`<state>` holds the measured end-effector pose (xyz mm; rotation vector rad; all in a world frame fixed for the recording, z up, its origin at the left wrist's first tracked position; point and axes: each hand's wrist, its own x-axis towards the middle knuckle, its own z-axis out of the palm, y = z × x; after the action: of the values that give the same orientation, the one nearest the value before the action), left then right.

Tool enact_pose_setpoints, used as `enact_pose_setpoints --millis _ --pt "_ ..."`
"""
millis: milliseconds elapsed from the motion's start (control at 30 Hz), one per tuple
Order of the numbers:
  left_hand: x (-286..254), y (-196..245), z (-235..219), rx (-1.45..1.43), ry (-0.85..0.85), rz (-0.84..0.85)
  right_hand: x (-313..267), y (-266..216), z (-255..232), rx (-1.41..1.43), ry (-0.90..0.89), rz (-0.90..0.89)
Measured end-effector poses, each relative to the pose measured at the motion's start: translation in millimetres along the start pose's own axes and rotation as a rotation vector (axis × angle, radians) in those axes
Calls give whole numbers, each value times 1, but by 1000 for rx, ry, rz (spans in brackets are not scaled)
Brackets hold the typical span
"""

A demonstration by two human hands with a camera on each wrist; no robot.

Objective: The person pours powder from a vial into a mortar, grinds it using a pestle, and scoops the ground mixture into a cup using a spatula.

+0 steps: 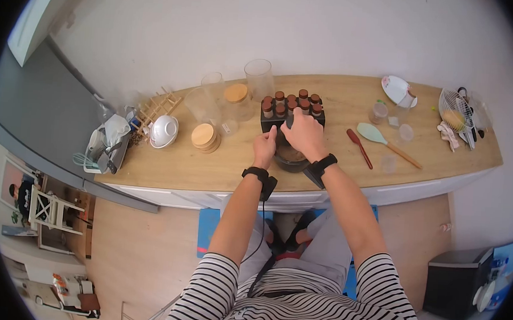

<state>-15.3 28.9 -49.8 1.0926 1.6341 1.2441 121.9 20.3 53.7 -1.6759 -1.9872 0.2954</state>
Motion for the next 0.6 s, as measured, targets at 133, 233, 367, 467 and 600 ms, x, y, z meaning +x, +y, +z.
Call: enact_pose_setpoints --millis 133,233,367,467,600 --pt "0 -8 3 -185 -26 10 -14 -1 13 -11 31 -329" --pt "-2 -2 -4 -197 -76 -15 -29 21 16 -63 39 -764" --pt "3 -11 4 -134 16 15 -12 43 6 -9 86 -520" --pt "-3 1 1 -40 2 -40 11 36 17 -13 59 -91" --pt "-2 -6 3 -80 6 -21 -13 6 23 -58 41 -340"
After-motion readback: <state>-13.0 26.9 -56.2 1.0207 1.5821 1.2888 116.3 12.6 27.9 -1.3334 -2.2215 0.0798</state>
